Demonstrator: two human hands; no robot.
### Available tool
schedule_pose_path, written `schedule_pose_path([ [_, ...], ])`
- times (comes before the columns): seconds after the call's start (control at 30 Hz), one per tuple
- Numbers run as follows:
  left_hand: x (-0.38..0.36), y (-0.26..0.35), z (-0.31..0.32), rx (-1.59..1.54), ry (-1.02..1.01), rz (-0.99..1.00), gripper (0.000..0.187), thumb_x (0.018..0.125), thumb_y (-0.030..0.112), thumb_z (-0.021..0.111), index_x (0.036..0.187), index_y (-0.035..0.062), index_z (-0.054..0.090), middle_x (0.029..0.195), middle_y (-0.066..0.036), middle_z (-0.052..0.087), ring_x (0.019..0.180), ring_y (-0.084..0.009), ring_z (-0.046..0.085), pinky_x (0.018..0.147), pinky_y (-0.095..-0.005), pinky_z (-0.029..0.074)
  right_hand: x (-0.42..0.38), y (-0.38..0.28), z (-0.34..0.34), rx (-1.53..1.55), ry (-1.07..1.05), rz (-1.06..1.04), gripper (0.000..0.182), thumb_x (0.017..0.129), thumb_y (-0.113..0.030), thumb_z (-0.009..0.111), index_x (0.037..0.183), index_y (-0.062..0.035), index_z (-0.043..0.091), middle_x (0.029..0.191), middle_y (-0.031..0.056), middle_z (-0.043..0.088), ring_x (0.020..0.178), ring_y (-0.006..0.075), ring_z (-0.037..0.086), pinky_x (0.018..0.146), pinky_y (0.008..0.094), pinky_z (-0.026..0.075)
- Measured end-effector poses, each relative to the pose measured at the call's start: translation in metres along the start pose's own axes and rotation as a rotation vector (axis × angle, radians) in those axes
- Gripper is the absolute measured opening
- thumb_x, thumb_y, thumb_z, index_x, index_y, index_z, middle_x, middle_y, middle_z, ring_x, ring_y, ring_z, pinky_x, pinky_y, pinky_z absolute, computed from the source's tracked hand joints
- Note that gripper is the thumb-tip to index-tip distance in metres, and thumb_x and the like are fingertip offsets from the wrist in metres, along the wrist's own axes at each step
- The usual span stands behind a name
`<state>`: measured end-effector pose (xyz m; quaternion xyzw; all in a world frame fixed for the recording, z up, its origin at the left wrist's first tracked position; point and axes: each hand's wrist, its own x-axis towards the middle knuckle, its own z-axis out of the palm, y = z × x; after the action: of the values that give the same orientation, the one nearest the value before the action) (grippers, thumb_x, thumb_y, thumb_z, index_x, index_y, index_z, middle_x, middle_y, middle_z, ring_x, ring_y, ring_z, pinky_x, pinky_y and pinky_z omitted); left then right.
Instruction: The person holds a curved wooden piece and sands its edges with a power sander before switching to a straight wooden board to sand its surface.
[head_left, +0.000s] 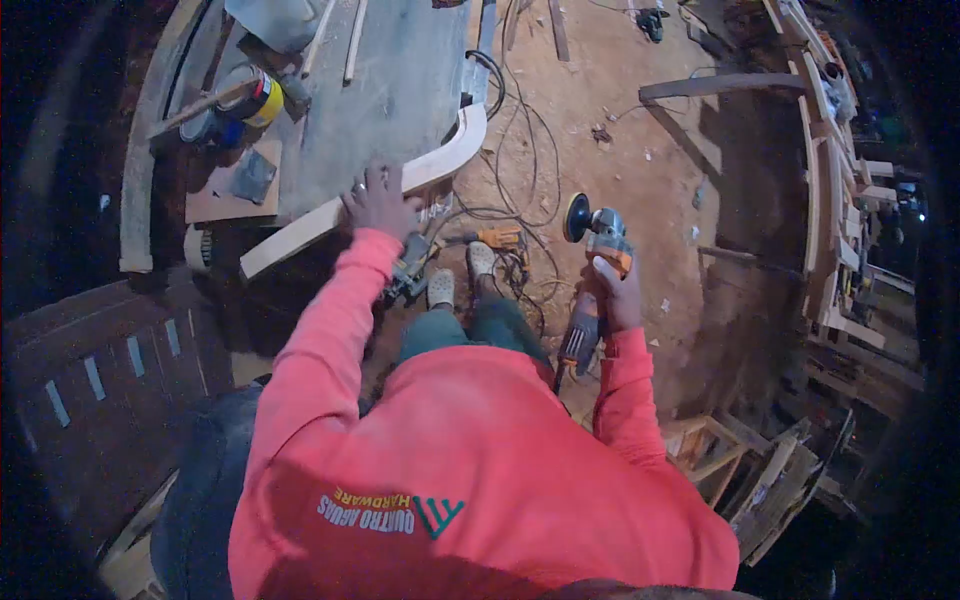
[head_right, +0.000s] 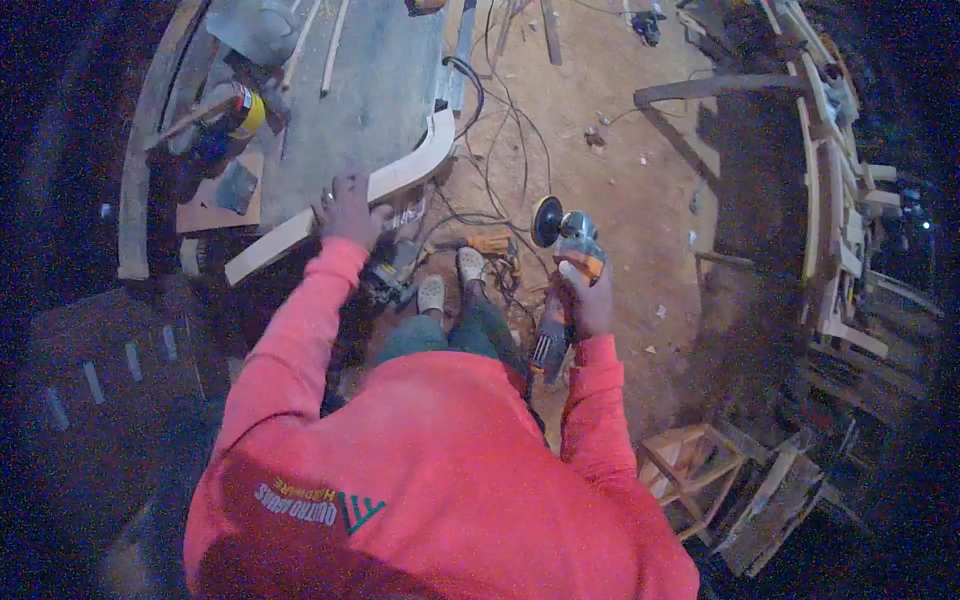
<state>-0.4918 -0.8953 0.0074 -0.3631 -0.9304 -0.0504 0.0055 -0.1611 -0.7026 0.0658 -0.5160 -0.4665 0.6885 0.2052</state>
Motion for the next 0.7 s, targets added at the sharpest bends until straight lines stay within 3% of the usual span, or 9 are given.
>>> schedule_pose_path([
  [0.03,-0.014,0.024,-0.013,-0.071,0.093,-0.039,0.059,0.079,0.035,0.081,0.129,0.0162,0.057,0.129,-0.008,0.059,0.111,-0.0358,0.061,0.101,-0.0522,0.045,0.010,0.004,0.000,0.034,-0.015,-0.015,0.050,0.086,-0.018,0.080,0.126,-0.0086,0.053,0.108,0.0058,0.065,0.091,0.0180,0.067,0.079,0.0340,0.057],
  [0.1,-0.026,0.066,-0.031,-0.748,-0.342,0.117,0.052,0.084,0.041,0.077,0.125,0.0132,0.064,0.115,-0.010,0.068,0.103,-0.0333,0.065,0.096,-0.0462,0.051,0.042,0.012,0.000,0.090,-0.037,-0.014,0.049,0.087,-0.019,0.079,0.127,-0.0084,0.052,0.109,0.0062,0.065,0.093,0.0180,0.066,0.081,0.0332,0.056],
  [0.13,-0.055,0.093,-0.003,-0.817,-0.511,-0.002,0.049,0.087,0.045,0.075,0.120,0.0097,0.068,0.102,-0.011,0.071,0.099,-0.0275,0.067,0.090,-0.0417,0.053,0.051,0.009,0.008,0.108,-0.029,-0.024,0.048,0.087,-0.020,0.078,0.127,-0.0081,0.053,0.110,0.0064,0.065,0.094,0.0178,0.066,0.082,0.0329,0.056],
  [0.17,-0.067,0.116,0.004,-0.910,-0.764,0.098,0.055,0.091,0.053,0.070,0.121,0.0069,0.067,0.104,-0.012,0.071,0.096,-0.0240,0.067,0.086,-0.0412,0.053,0.059,0.004,0.020,0.131,-0.025,-0.044,0.047,0.088,-0.020,0.077,0.127,-0.0077,0.053,0.110,0.0065,0.065,0.095,0.0177,0.066,0.084,0.0326,0.055],
  [0.2,-0.063,0.139,-0.033,-1.041,-1.069,0.030,0.059,0.095,0.059,0.064,0.116,0.0041,0.067,0.098,-0.011,0.071,0.091,-0.0239,0.067,0.079,-0.0387,0.053,0.070,-0.001,0.030,0.153,-0.019,-0.063,0.047,0.088,-0.021,0.077,0.127,-0.0074,0.054,0.111,0.0067,0.065,0.096,0.0175,0.065,0.085,0.0323,0.055],
  [0.3,-0.075,0.167,-0.008,-1.199,-1.160,-0.011,0.067,0.096,0.069,0.057,0.111,0.0038,0.066,0.096,-0.008,0.069,0.086,-0.0177,0.064,0.076,-0.0346,0.052,0.099,-0.007,0.041,0.148,-0.031,-0.076,0.044,0.089,-0.023,0.076,0.125,-0.0065,0.056,0.111,0.0071,0.065,0.095,0.0180,0.065,0.084,0.0328,0.055],
  [0.47,-0.032,0.176,-0.041,-1.459,-1.406,-0.101,0.072,0.093,0.073,0.057,0.112,0.0041,0.063,0.096,-0.004,0.065,0.085,-0.0140,0.060,0.077,-0.0326,0.050,0.109,-0.049,0.053,0.212,-0.186,-0.088,0.048,0.089,-0.026,0.073,0.129,-0.0048,0.055,0.104,0.0095,0.067,0.083,0.0196,0.068,0.072,0.0351,0.059],
  [0.57,-0.043,0.197,-0.023,-1.450,-1.114,-0.154,0.066,0.093,0.068,0.063,0.104,0.0030,0.066,0.087,-0.006,0.067,0.077,-0.0160,0.063,0.069,-0.0327,0.051,0.108,-0.071,0.051,0.314,-0.272,-0.089,0.047,0.090,-0.025,0.072,0.129,-0.0054,0.055,0.102,0.0095,0.067,0.081,0.0201,0.068,0.070,0.0363,0.060],
  [0.7,-0.028,0.208,-0.040,-1.350,-1.165,-0.248,0.063,0.094,0.065,0.064,0.108,0.0038,0.064,0.087,-0.005,0.067,0.076,-0.0161,0.062,0.069,-0.0328,0.051,0.128,-0.067,0.043,0.321,-0.271,-0.118,0.043,0.090,-0.025,0.071,0.125,-0.0060,0.056,0.101,0.0091,0.066,0.081,0.0214,0.069,0.070,0.0372,0.061],
])
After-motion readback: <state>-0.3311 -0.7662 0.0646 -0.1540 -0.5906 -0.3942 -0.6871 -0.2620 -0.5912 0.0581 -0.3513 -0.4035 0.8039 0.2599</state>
